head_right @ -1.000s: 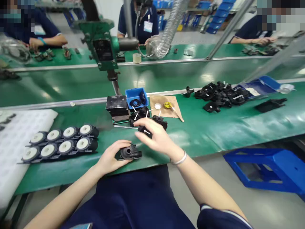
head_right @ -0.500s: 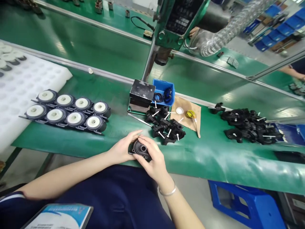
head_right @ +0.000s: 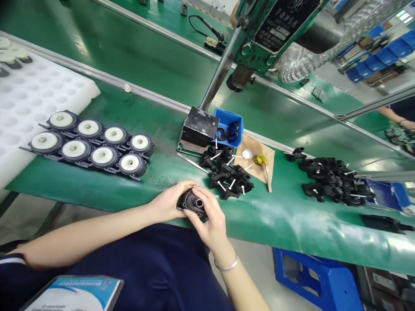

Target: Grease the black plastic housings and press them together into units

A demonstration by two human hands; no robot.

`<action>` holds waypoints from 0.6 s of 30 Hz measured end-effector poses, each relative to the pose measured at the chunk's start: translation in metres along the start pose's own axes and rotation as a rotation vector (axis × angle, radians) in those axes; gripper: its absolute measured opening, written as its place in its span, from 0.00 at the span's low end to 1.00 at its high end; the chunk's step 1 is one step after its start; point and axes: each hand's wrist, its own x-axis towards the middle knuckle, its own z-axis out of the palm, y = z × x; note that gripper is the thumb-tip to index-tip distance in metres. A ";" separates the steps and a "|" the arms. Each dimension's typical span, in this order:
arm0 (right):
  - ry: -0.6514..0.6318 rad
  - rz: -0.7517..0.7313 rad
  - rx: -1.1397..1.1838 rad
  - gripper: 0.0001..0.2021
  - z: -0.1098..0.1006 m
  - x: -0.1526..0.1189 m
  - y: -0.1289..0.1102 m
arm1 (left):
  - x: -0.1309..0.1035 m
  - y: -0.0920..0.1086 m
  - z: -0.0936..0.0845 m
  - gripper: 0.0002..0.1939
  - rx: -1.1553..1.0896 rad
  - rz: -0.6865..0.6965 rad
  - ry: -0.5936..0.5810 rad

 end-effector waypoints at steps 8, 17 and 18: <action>-0.119 -0.030 0.068 0.30 -0.003 0.005 0.008 | -0.002 0.000 -0.004 0.51 0.022 -0.036 -0.048; 0.703 0.168 -0.342 0.28 -0.125 -0.024 0.030 | -0.012 -0.008 0.002 0.46 0.167 -0.039 -0.074; 0.789 0.297 -0.417 0.27 -0.145 -0.033 0.051 | -0.012 -0.010 0.002 0.44 0.193 -0.016 -0.068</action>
